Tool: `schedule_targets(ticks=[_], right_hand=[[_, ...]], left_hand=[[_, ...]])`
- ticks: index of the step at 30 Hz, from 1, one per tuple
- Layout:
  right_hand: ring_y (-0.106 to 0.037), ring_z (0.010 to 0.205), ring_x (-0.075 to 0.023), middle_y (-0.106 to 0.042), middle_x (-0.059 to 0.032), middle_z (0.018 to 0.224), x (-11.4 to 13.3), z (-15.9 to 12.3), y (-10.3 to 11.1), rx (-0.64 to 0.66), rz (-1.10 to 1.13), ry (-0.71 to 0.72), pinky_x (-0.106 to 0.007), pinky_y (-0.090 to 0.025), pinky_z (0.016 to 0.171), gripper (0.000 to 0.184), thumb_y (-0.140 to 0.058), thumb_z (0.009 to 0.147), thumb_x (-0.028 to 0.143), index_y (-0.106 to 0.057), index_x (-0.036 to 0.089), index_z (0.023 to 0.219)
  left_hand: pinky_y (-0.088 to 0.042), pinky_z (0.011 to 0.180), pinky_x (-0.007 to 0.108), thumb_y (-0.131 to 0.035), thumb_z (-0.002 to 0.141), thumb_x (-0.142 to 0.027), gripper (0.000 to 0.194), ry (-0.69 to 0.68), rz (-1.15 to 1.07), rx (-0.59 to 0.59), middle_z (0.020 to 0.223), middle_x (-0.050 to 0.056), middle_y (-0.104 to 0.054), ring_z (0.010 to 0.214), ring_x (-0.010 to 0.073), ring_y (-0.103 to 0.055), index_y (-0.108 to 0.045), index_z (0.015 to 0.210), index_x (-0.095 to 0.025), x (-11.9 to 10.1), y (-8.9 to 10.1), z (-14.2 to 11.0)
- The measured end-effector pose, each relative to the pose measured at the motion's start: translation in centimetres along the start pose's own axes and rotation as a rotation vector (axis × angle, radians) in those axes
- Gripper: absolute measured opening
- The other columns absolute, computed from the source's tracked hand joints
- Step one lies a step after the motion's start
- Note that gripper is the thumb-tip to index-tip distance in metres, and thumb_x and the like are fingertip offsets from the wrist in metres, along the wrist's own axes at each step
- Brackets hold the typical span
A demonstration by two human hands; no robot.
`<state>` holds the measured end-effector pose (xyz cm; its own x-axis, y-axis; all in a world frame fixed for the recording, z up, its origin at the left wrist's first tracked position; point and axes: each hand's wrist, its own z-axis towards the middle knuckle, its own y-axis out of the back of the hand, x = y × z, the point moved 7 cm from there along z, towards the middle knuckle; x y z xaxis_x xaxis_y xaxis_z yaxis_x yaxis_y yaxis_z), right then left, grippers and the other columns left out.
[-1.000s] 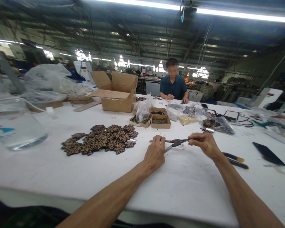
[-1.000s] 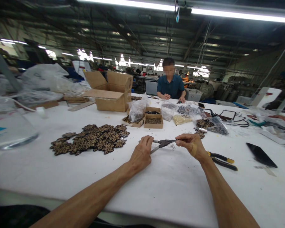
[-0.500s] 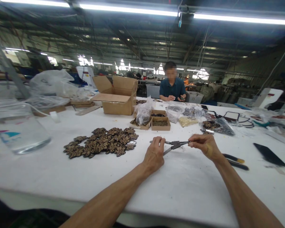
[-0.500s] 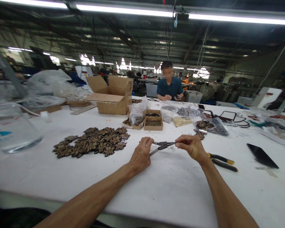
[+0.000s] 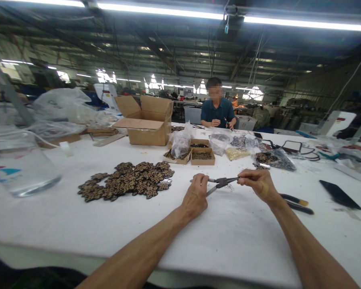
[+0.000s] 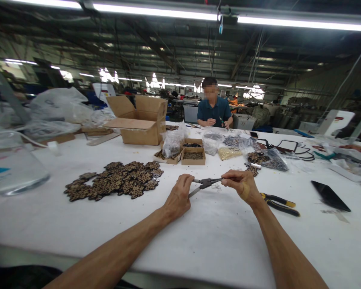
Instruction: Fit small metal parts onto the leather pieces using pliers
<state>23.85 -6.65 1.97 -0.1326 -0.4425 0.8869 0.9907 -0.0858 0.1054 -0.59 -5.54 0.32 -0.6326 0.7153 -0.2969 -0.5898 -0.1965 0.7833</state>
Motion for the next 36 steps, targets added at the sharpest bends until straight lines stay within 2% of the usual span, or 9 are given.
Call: schedule_targets(ticks=[7, 13, 19, 23, 28, 31, 36], right_hand=[[-0.066, 0.068, -0.0227, -0.075, -0.0066, 0.080, -0.4, 0.0, -0.1, -0.004, 0.060, -0.011, -0.036, -0.054, 0.061, 0.024, -0.092, 0.067, 0.032, -0.083, 0.022, 0.087], [-0.069, 0.078, -0.0253, -0.077, -0.0079, 0.090, -0.8, -0.5, -2.4, 0.151, 0.118, -0.105, -0.039, -0.057, 0.071, 0.040, -0.093, 0.065, 0.031, -0.081, 0.023, 0.102], [-0.066, 0.074, -0.0234, -0.076, -0.0059, 0.083, 0.2, -0.8, -3.7, 0.173, 0.015, -0.037, -0.036, -0.054, 0.066, 0.028, -0.088, 0.073, 0.037, -0.082, 0.022, 0.096], [-0.064, 0.072, -0.0212, -0.074, -0.0040, 0.079, 0.6, -0.8, -3.6, 0.184, -0.018, -0.011, -0.032, -0.050, 0.063, 0.024, -0.087, 0.074, 0.038, -0.083, 0.022, 0.092], [-0.065, 0.071, -0.0217, -0.075, -0.0048, 0.079, 0.6, -0.7, -3.6, 0.174, -0.040, -0.008, -0.032, -0.052, 0.063, 0.027, -0.087, 0.074, 0.040, -0.083, 0.022, 0.093], [-0.067, 0.069, -0.0223, -0.076, -0.0060, 0.079, 0.4, -0.6, -3.5, 0.149, -0.025, -0.028, -0.034, -0.054, 0.063, 0.032, -0.088, 0.072, 0.040, -0.082, 0.020, 0.096], [-0.072, 0.080, -0.0252, -0.079, -0.0085, 0.090, 0.0, -0.4, -1.7, 0.094, 0.049, -0.069, -0.037, -0.059, 0.074, 0.037, -0.092, 0.068, 0.035, -0.081, 0.021, 0.100]], left_hand=[[-0.047, 0.103, 0.049, -0.050, 0.064, 0.004, 0.072, 0.037, 0.074, -0.011, 0.131, 0.014, -0.047, 0.123, 0.0291, -0.046, -0.041, 0.131, -0.020, 0.0, 0.5, -0.1], [-0.044, 0.099, 0.047, -0.051, 0.064, 0.002, 0.063, 0.019, 0.116, 0.003, 0.124, 0.014, -0.052, 0.117, 0.0302, -0.049, -0.046, 0.123, -0.018, -0.9, 0.2, -0.3], [-0.042, 0.098, 0.046, -0.054, 0.061, 0.000, 0.065, 0.042, 0.122, 0.057, 0.119, 0.013, -0.054, 0.116, 0.0302, -0.049, -0.047, 0.122, -0.018, -0.9, -0.3, -0.3], [-0.036, 0.107, 0.050, -0.056, 0.057, -0.001, 0.065, 0.032, 0.127, 0.089, 0.118, 0.010, -0.053, 0.119, 0.0292, -0.048, -0.050, 0.118, -0.022, -0.9, -0.3, -0.2], [-0.046, 0.094, 0.040, -0.056, 0.059, -0.001, 0.065, 0.109, 0.058, 0.103, 0.118, 0.010, -0.049, 0.111, 0.0261, -0.051, -0.048, 0.120, -0.022, -0.2, -0.5, -0.4], [-0.046, 0.093, 0.039, -0.057, 0.060, 0.000, 0.066, 0.152, 0.057, 0.128, 0.118, 0.009, -0.050, 0.110, 0.0255, -0.051, -0.047, 0.121, -0.023, 0.0, -0.6, -0.5], [-0.045, 0.098, 0.040, -0.059, 0.059, 0.000, 0.065, 0.178, 0.109, 0.119, 0.122, 0.010, -0.050, 0.114, 0.0267, -0.049, -0.048, 0.118, -0.024, 0.0, -0.4, -0.6]])
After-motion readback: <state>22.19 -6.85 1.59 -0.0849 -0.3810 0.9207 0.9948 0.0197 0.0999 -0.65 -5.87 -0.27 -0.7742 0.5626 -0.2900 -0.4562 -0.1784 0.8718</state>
